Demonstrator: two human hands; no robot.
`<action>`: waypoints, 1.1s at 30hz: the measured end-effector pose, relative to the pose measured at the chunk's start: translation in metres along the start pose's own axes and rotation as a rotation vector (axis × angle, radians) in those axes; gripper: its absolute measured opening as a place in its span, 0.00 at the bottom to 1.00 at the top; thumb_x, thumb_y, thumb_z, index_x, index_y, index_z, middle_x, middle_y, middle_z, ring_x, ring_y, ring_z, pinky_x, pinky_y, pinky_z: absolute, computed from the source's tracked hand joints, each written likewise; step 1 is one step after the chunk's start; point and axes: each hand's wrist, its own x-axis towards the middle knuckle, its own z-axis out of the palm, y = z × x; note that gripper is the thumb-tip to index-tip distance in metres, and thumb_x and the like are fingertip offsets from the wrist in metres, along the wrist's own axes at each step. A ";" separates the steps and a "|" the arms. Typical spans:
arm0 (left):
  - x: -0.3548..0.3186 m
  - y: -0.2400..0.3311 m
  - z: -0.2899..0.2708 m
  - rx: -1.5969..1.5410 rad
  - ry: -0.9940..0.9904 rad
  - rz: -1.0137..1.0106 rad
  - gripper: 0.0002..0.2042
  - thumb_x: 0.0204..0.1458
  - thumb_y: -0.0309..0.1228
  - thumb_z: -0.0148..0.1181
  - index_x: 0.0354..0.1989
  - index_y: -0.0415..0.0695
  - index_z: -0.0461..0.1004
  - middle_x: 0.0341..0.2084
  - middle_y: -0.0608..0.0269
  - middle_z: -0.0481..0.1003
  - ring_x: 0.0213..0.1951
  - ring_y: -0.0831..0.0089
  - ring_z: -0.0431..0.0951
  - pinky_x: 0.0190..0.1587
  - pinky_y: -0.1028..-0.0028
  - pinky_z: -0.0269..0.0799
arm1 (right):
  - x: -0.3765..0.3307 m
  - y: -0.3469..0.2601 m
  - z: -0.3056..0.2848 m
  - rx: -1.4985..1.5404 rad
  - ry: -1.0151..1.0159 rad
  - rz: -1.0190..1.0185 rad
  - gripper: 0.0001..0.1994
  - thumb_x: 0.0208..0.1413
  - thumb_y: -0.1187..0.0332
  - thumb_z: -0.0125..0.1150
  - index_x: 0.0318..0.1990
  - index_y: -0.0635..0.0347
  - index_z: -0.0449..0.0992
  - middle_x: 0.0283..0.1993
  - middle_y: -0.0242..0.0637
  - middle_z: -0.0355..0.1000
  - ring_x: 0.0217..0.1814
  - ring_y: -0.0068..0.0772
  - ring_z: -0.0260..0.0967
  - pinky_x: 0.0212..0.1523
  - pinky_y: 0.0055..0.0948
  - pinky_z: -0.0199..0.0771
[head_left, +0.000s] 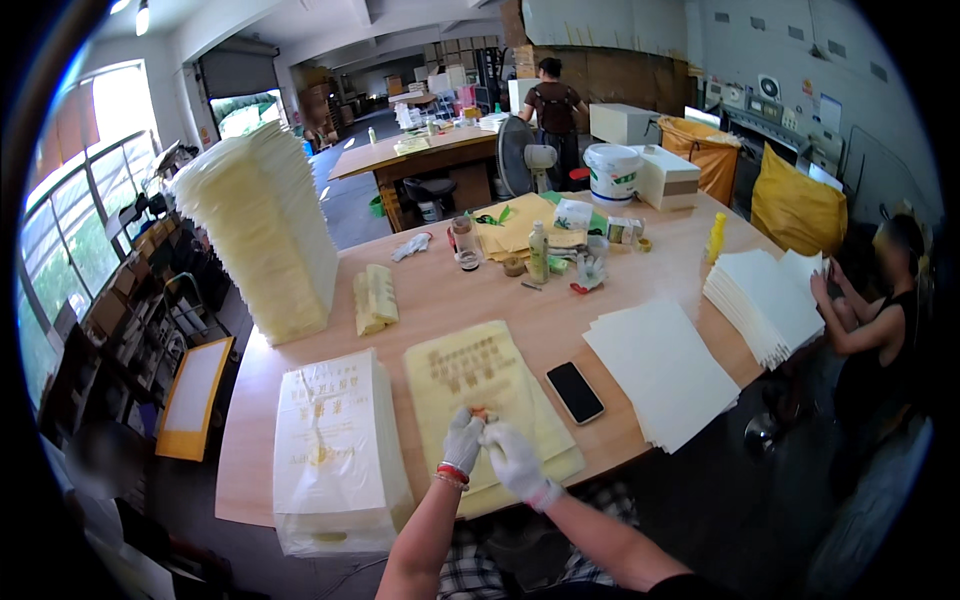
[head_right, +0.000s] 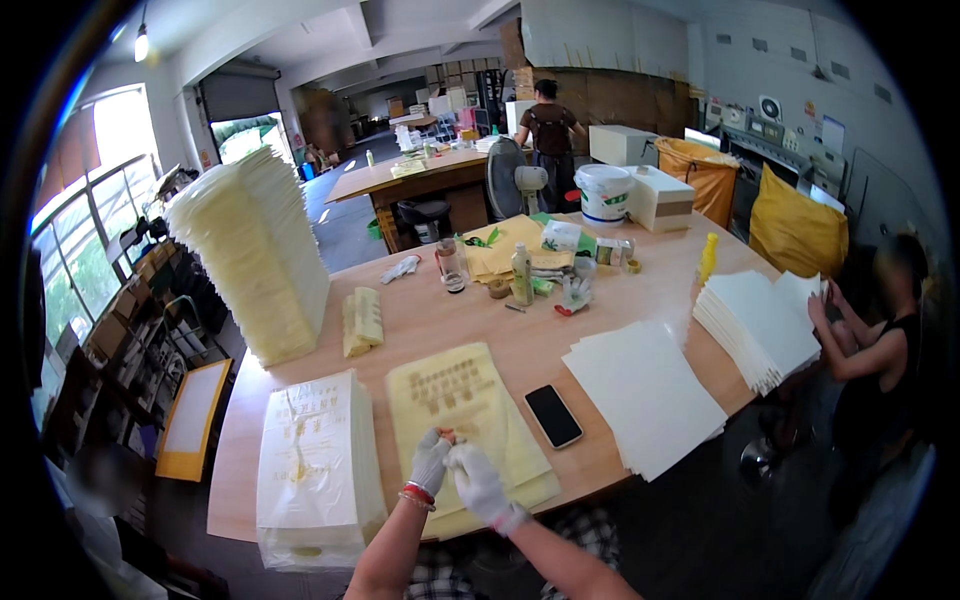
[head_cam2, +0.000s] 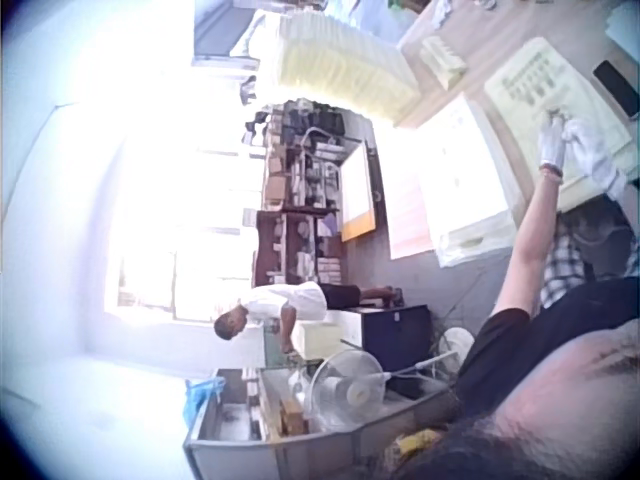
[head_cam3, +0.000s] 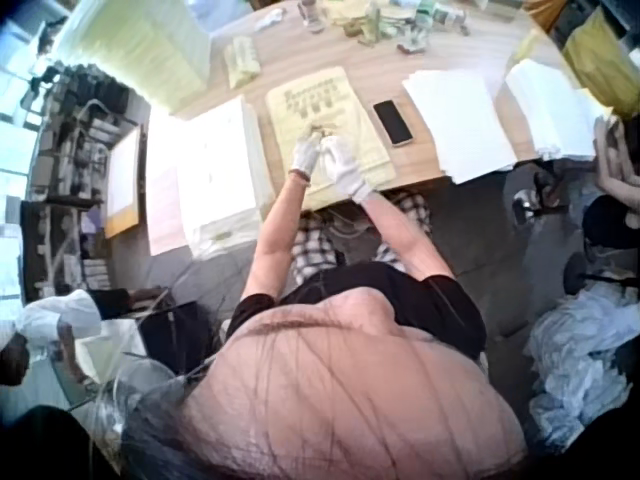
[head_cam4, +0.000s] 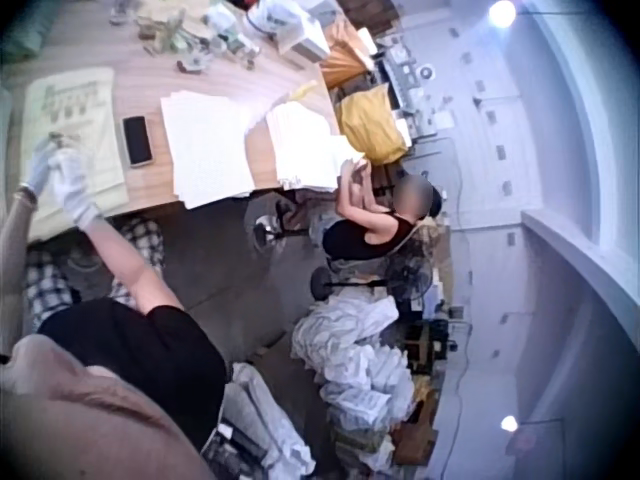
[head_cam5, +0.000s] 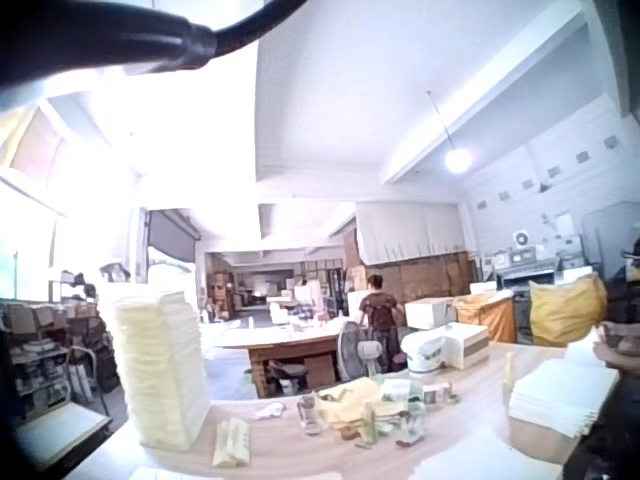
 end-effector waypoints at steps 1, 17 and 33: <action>0.000 0.023 0.010 0.034 -0.030 0.003 0.08 0.54 0.26 0.48 0.40 0.39 0.68 0.26 0.60 0.75 0.18 0.83 0.66 0.21 0.81 0.63 | 0.009 0.023 0.014 -0.037 -0.167 0.324 0.16 0.51 0.59 0.54 0.44 0.58 0.70 0.43 0.48 0.69 0.47 0.49 0.66 0.46 0.41 0.65; -0.108 0.068 0.006 0.849 0.265 0.739 0.18 0.39 0.18 0.57 0.43 0.38 0.67 0.36 0.52 0.71 0.39 0.59 0.72 0.43 0.69 0.68 | -0.098 0.081 -0.233 -1.023 -0.115 0.111 0.29 0.46 0.58 0.56 0.56 0.61 0.61 0.56 0.48 0.59 0.56 0.51 0.58 0.53 0.48 0.59; -0.156 -0.013 0.159 -0.414 -0.708 -0.548 0.23 0.56 0.38 0.48 0.56 0.40 0.54 0.55 0.50 0.59 0.52 0.65 0.66 0.54 0.66 0.61 | -0.065 0.112 -0.282 -0.614 -0.234 0.063 0.16 0.51 0.54 0.52 0.43 0.51 0.71 0.38 0.45 0.71 0.40 0.45 0.69 0.40 0.38 0.69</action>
